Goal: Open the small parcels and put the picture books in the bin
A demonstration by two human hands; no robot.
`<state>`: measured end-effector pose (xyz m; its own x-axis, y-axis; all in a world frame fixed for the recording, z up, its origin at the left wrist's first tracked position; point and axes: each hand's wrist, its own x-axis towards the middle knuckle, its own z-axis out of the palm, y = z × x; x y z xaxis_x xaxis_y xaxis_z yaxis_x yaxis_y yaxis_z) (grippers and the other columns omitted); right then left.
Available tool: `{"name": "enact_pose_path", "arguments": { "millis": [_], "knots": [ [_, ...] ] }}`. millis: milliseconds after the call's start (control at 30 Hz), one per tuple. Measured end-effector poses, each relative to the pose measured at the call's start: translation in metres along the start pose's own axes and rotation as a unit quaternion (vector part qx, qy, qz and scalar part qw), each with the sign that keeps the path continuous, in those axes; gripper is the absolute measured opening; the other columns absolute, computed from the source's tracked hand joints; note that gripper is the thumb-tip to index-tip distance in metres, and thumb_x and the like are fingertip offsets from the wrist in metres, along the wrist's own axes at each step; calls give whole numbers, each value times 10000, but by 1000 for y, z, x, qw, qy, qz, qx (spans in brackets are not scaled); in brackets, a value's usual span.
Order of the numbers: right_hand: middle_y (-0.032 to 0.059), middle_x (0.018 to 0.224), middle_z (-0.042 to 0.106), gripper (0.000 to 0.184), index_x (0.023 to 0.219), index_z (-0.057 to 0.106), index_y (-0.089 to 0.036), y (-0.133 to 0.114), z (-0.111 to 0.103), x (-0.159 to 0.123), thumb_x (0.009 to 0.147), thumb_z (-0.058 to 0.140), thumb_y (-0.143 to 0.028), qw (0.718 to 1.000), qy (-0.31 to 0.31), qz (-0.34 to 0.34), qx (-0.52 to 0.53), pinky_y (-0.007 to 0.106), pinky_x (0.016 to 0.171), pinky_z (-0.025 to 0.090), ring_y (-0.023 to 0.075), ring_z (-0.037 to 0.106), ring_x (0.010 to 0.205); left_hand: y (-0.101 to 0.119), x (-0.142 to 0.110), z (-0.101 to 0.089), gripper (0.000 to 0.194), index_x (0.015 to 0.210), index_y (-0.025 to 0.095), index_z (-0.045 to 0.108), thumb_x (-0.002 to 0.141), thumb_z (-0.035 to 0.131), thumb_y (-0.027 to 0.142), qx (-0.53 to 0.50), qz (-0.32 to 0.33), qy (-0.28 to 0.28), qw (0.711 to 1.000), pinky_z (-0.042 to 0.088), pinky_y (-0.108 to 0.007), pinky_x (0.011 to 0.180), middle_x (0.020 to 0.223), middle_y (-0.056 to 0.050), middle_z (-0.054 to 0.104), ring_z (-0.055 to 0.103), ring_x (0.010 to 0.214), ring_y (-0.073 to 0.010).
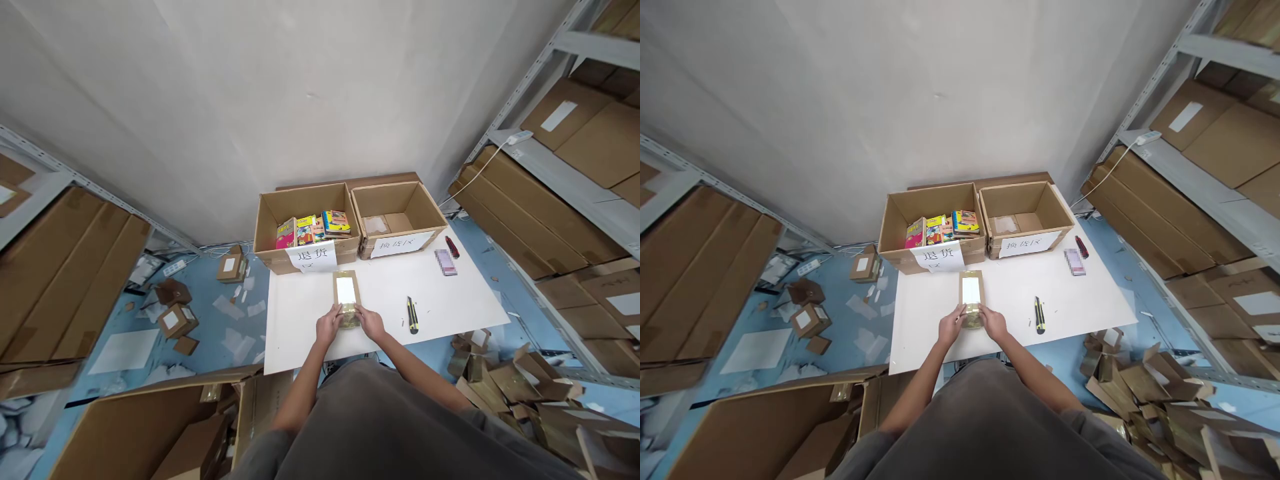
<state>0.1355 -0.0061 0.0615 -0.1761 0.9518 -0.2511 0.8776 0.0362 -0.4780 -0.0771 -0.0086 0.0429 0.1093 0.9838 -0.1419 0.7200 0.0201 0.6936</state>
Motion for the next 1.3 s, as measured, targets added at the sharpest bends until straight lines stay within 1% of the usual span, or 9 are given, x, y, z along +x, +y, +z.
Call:
{"name": "enact_pose_path", "arguments": {
  "millis": [133, 233, 367, 633, 800, 967, 1100, 1200, 1300],
  "knots": [
    [50, 1127, 798, 450, 1459, 596, -312, -13, -45, 19, 1097, 363, -442, 999, 36, -2, -14, 283, 869, 511, 226, 746, 973, 25, 13, -24, 448, 1422, 341, 639, 998, 585, 473, 5, -43, 71, 997, 535, -345, 954, 1151, -50, 791, 742, 987, -229],
    [59, 1089, 799, 438, 1417, 622, -302, -22, -62, 40, 1100, 357, -447, 999, 20, 16, -29, 287, 838, 487, 235, 735, 974, 33, 26, -30, 535, 1501, 281, 558, 1002, 552, 473, -32, -80, 104, 991, 526, -331, 942, 1145, -72, 782, 714, 1008, -220],
    [57, 1090, 789, 427, 1362, 643, -298, -25, -53, 55, 1109, 334, -446, 998, -47, 42, -3, 286, 786, 466, 240, 726, 986, 28, 38, -27, 515, 1445, 248, 613, 975, 568, 454, -88, -104, 54, 989, 531, -340, 925, 1204, -84, 762, 698, 1031, -238],
    [92, 1106, 783, 537, 1556, 446, -246, -22, -39, 38, 1106, 294, -496, 996, -46, 78, 19, 304, 813, 473, 258, 718, 1031, 9, 26, -21, 651, 1491, 207, 541, 930, 622, 528, -179, -149, 51, 971, 551, -389, 941, 1424, -142, 635, 675, 1093, -252],
    [89, 1255, 740, 602, 1600, 349, -271, -13, -30, -9, 1066, 396, -543, 999, -12, 31, 30, 323, 852, 501, 247, 732, 993, -15, -10, -30, 658, 1539, 266, 468, 914, 625, 395, -233, -55, 16, 971, 515, -423, 1059, 1566, -117, 506, 560, 1336, -273],
    [76, 1508, 583, 854, 1646, 262, -351, -8, -5, -40, 914, 683, -477, 992, -90, -81, 48, 360, 941, 526, 288, 682, 1181, -23, -29, -32, 770, 1595, 295, 393, 865, 637, 307, -264, 39, -93, 959, 436, -445, 1175, 1658, -77, 394, 432, 1482, -278],
    [46, 1531, 564, 706, 1644, 279, -367, -6, -11, -26, 1002, 565, -438, 989, -69, -102, 79, 372, 990, 522, 270, 635, 1270, -16, -14, -36, 707, 1547, 275, 483, 865, 653, 341, -252, 31, -102, 962, 448, -438, 1164, 1632, -78, 439, 440, 1476, -290],
    [43, 1295, 725, 577, 1620, 335, -354, -8, -32, 3, 1068, 434, -490, 994, -24, -71, 78, 355, 943, 521, 257, 703, 1122, -7, 7, -40, 742, 1579, 267, 428, 888, 660, 404, -271, -4, -68, 960, 546, -407, 1034, 1570, -96, 520, 618, 1267, -259],
    [28, 1013, 782, 575, 1629, 301, -311, -14, -45, 40, 1098, 316, -529, 998, 1, 7, 66, 317, 876, 505, 239, 733, 958, 0, 28, -32, 781, 1617, 263, 351, 916, 643, 446, -259, -33, 0, 965, 558, -383, 983, 1513, -108, 580, 638, 1212, -248]
  ]
}}
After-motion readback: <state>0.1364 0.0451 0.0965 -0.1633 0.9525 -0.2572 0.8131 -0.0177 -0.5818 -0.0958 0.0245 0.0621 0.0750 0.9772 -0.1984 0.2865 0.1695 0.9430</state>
